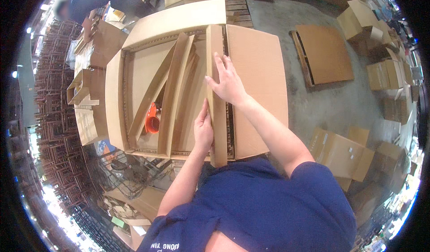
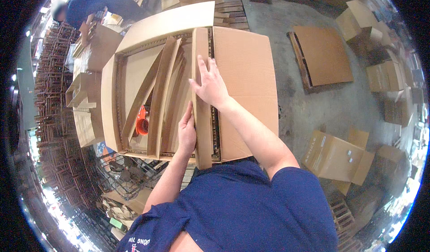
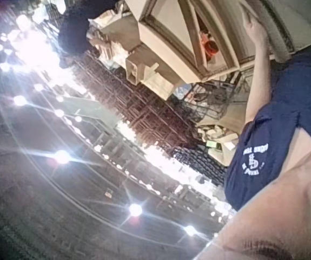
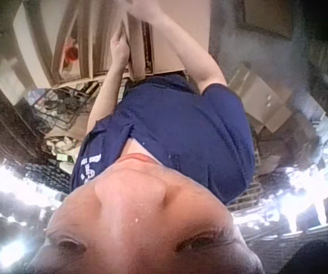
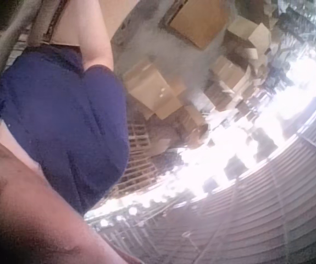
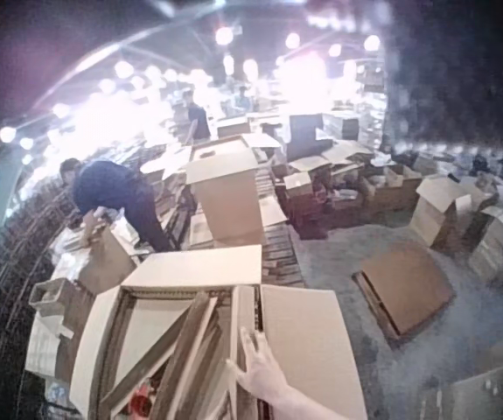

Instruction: The person assembles flat cardboard pieces into boxes by folding flaps and securing them with a handheld tape dispenser. They repeatedly open and close flaps, apply tape to seams, and handle multiple cardboard pieces in a warehouse setting.

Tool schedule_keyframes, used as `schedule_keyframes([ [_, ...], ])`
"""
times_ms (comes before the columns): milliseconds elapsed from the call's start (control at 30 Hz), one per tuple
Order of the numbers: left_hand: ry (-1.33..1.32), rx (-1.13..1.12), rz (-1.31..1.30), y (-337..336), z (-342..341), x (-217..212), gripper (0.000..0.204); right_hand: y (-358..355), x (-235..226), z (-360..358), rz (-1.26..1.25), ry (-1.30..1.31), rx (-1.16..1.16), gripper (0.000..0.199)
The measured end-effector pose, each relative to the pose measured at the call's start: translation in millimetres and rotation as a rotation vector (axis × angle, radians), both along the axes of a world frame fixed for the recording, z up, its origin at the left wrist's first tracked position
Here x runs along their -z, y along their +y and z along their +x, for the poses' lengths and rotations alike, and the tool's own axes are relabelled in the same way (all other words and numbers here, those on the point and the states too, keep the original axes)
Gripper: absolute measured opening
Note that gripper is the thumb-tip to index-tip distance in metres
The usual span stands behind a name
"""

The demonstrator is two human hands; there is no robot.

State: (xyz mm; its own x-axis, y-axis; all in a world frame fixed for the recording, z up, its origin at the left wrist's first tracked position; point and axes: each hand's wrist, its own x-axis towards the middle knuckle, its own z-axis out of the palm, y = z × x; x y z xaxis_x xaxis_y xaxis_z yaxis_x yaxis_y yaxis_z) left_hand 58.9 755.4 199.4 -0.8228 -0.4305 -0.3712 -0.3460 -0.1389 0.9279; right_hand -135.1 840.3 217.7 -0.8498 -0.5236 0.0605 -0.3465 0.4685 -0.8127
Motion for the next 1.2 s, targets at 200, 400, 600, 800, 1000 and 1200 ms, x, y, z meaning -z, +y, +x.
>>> schedule_keyframes([
  [200,-0.110,0.147,-0.375,14.2,-4.7,2.5,0.083,2.1,37.2,0.6,0.318,0.161,-0.082,0.090],
  [400,-0.344,0.387,-0.608,19.6,-30.5,-58.3,0.093,25.4,44.1,-7.8,0.240,0.135,-0.055,0.088],
  [600,-0.019,0.291,-0.635,12.6,-1.7,-43.4,0.093,32.0,32.9,1.5,0.171,0.065,-0.087,0.090],
  [800,-0.070,0.295,-0.683,11.9,-13.7,-37.7,0.094,27.7,40.8,-6.0,0.270,0.159,-0.076,0.090],
  [1000,-0.139,0.292,-0.801,20.7,-20.0,-35.2,0.093,29.5,40.6,-19.5,0.299,0.081,-0.134,0.090],
  [1200,-0.157,0.312,-0.714,8.6,-9.5,-29.2,0.097,24.9,33.4,-9.1,0.363,0.179,-0.119,0.089],
])
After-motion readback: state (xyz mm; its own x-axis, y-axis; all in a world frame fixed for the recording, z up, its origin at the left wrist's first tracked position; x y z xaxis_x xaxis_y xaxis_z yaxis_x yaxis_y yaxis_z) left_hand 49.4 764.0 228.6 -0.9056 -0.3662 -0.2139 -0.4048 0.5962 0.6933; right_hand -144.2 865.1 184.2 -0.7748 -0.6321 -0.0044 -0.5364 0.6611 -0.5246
